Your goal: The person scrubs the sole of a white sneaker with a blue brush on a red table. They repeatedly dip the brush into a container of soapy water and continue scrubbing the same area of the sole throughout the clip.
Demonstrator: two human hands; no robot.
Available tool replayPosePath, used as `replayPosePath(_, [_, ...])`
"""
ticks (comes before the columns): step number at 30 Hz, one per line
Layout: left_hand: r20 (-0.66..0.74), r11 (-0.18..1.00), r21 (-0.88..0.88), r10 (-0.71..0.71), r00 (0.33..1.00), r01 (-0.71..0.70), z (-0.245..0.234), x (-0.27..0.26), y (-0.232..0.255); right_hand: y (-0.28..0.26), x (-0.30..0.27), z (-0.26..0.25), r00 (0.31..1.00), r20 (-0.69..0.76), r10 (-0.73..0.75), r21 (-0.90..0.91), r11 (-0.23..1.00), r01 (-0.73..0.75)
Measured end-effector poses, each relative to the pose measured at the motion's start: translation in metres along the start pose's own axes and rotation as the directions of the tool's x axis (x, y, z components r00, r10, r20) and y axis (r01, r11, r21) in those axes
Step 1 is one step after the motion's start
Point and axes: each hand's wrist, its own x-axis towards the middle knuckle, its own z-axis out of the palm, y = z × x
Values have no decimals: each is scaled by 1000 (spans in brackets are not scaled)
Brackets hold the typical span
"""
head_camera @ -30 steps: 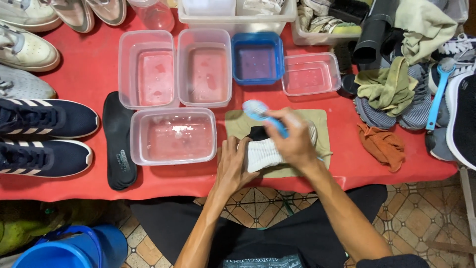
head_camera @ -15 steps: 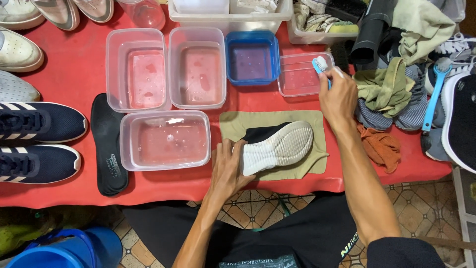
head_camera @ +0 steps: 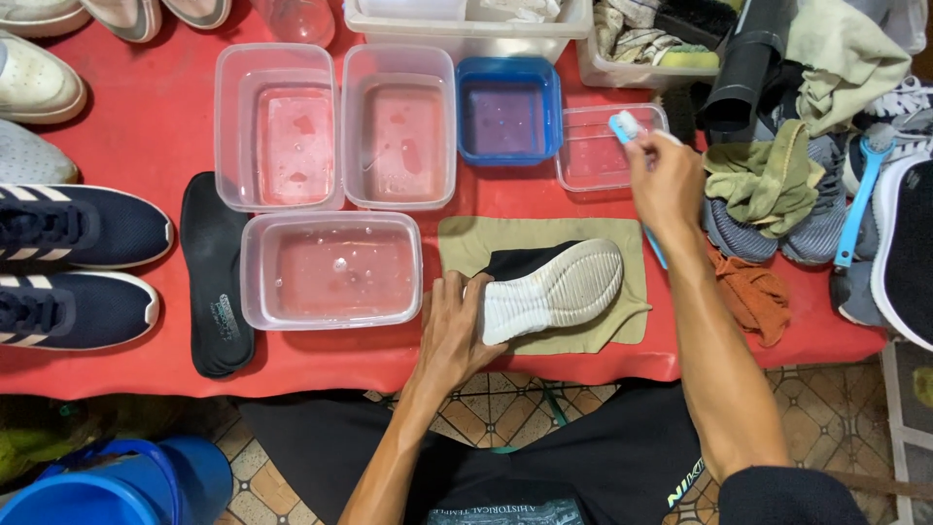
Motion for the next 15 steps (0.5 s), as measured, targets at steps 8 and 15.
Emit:
replayPosePath(8, [-20,999,26,22,1000,-22,2,1,-2,-42,-60,-62,989,127,81,557,819,-138])
replayPosePath(15, [-30,998,61,31,999,-29,2,1,-1,-107,-176,-60,930,334,154,604,722,-337])
